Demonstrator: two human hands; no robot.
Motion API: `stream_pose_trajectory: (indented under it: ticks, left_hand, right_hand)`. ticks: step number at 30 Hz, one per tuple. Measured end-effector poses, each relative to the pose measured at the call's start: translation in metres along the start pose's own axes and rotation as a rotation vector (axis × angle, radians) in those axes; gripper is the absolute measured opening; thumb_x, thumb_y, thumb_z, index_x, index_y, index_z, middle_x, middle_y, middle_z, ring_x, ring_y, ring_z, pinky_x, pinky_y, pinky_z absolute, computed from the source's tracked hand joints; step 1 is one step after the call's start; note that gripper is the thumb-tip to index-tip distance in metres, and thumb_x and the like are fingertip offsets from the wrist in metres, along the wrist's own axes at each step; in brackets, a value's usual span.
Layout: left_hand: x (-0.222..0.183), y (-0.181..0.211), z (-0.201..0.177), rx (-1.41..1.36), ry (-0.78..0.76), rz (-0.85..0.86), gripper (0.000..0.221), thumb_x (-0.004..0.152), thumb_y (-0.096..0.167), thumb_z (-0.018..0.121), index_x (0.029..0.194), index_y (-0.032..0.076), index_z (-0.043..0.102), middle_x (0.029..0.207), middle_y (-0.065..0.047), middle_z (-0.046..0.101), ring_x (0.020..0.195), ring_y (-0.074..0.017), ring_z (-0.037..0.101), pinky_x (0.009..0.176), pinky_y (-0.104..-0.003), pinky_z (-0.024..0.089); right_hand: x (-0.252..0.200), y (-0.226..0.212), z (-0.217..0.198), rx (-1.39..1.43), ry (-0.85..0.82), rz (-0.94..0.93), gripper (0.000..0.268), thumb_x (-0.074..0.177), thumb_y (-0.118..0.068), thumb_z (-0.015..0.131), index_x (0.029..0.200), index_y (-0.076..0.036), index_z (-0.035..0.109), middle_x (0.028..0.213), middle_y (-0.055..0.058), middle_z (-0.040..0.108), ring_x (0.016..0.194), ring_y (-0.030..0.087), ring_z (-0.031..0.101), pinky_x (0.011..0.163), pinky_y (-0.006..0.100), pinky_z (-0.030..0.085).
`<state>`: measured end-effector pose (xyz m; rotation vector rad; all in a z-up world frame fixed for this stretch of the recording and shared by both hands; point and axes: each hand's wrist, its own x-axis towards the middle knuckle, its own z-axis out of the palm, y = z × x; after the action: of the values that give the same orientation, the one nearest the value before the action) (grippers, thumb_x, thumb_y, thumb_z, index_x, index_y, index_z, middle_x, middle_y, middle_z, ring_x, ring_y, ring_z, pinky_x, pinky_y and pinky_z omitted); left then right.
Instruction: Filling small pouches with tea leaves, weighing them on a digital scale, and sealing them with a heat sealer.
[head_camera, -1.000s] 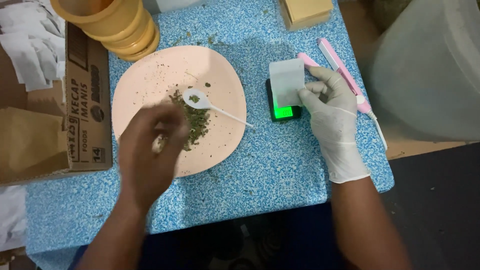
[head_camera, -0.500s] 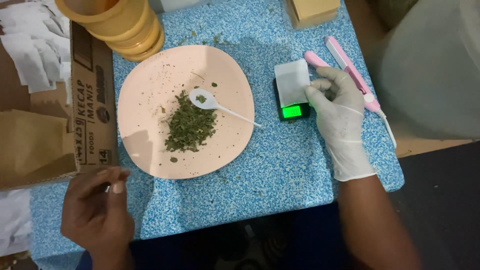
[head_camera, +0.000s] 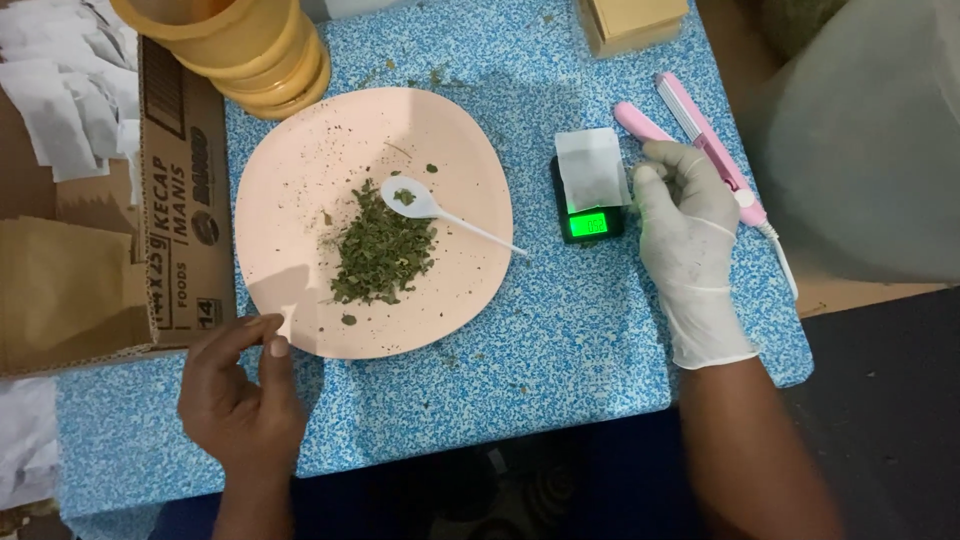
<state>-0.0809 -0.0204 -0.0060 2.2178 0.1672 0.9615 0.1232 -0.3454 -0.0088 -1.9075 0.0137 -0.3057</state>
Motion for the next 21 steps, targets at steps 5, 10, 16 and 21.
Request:
stream_pose_trajectory:
  ticks: [5, 10, 16, 21]
  left_hand:
    - [-0.001, 0.005, 0.002, -0.051, -0.023, -0.075, 0.016, 0.108, 0.011, 0.058, 0.121, 0.001, 0.060, 0.118, -0.019, 0.061, 0.116, -0.0374, 0.061, 0.098, -0.051, 0.059]
    - [0.002, 0.010, 0.002, -0.007, 0.008, -0.069, 0.017, 0.108, 0.011, 0.058, 0.114, -0.004, 0.064, 0.112, -0.021, 0.063, 0.109, -0.0348, 0.062, 0.092, -0.046, 0.055]
    - [0.002, 0.012, 0.005, -0.115, 0.021, -0.115, 0.010, 0.106, 0.001, 0.058, 0.113, -0.004, 0.063, 0.110, -0.020, 0.063, 0.109, -0.0321, 0.064, 0.098, -0.044, 0.057]
    - [0.004, 0.012, 0.005, -0.098, 0.014, -0.096, 0.009, 0.106, 0.002, 0.058, 0.112, -0.004, 0.062, 0.108, -0.020, 0.064, 0.106, -0.0324, 0.065, 0.096, -0.045, 0.057]
  right_hand:
    - [-0.003, -0.008, -0.001, 0.072, -0.001, 0.039, 0.018, 0.100, -0.005, 0.055, 0.115, -0.007, 0.065, 0.091, 0.003, 0.063, 0.073, 0.011, 0.059, 0.068, 0.024, 0.054]
    - [-0.005, -0.018, -0.002, 0.124, 0.037, 0.057, 0.018, 0.098, -0.003, 0.056, 0.113, -0.008, 0.065, 0.095, 0.001, 0.064, 0.071, 0.009, 0.055, 0.068, 0.022, 0.052]
    - [-0.007, -0.025, -0.004, 0.149, 0.038, -0.005, 0.017, 0.097, 0.000, 0.050, 0.108, -0.007, 0.062, 0.115, 0.010, 0.073, 0.072, 0.007, 0.054, 0.069, 0.020, 0.053]
    - [-0.005, -0.014, -0.005, 0.154, 0.054, -0.035, 0.017, 0.102, -0.001, 0.052, 0.111, -0.006, 0.064, 0.099, 0.008, 0.066, 0.072, 0.009, 0.054, 0.068, 0.021, 0.053]
